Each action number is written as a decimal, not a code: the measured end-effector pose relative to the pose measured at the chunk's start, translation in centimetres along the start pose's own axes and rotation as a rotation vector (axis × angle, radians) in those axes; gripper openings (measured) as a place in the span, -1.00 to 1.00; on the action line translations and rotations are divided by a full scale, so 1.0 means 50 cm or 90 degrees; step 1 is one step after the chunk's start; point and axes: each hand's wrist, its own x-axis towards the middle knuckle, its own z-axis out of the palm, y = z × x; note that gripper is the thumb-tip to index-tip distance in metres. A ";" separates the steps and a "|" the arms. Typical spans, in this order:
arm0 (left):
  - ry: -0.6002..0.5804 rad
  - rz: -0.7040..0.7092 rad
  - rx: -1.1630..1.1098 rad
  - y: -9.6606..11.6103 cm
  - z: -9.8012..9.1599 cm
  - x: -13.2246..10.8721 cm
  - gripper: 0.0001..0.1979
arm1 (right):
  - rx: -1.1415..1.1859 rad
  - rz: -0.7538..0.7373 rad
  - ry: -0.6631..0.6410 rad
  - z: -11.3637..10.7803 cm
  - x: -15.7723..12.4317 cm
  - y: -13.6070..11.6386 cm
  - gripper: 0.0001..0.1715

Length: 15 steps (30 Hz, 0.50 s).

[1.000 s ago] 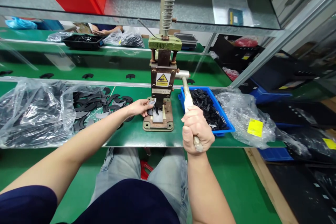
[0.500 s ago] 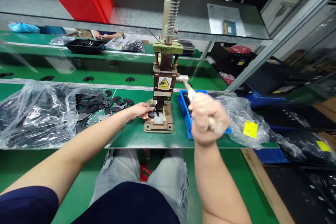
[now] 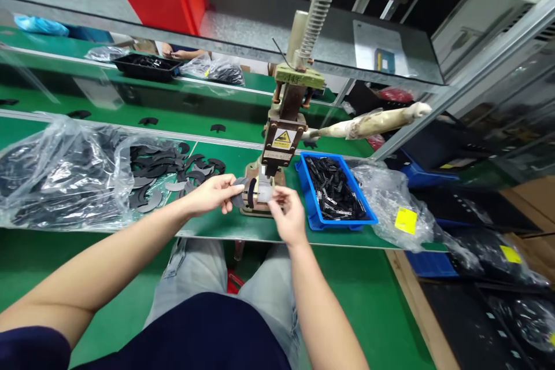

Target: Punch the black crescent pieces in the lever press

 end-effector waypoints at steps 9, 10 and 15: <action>-0.027 -0.011 0.050 0.025 0.045 -0.057 -0.50 | 0.050 0.050 -0.060 0.099 -0.041 0.007 -0.67; -0.032 -0.013 0.047 0.027 0.045 -0.058 -0.50 | 0.049 0.049 -0.058 0.100 -0.044 0.003 -0.68; -0.084 -0.052 -0.029 0.033 0.043 -0.054 -0.46 | 0.026 0.043 -0.059 0.098 -0.060 -0.010 -0.76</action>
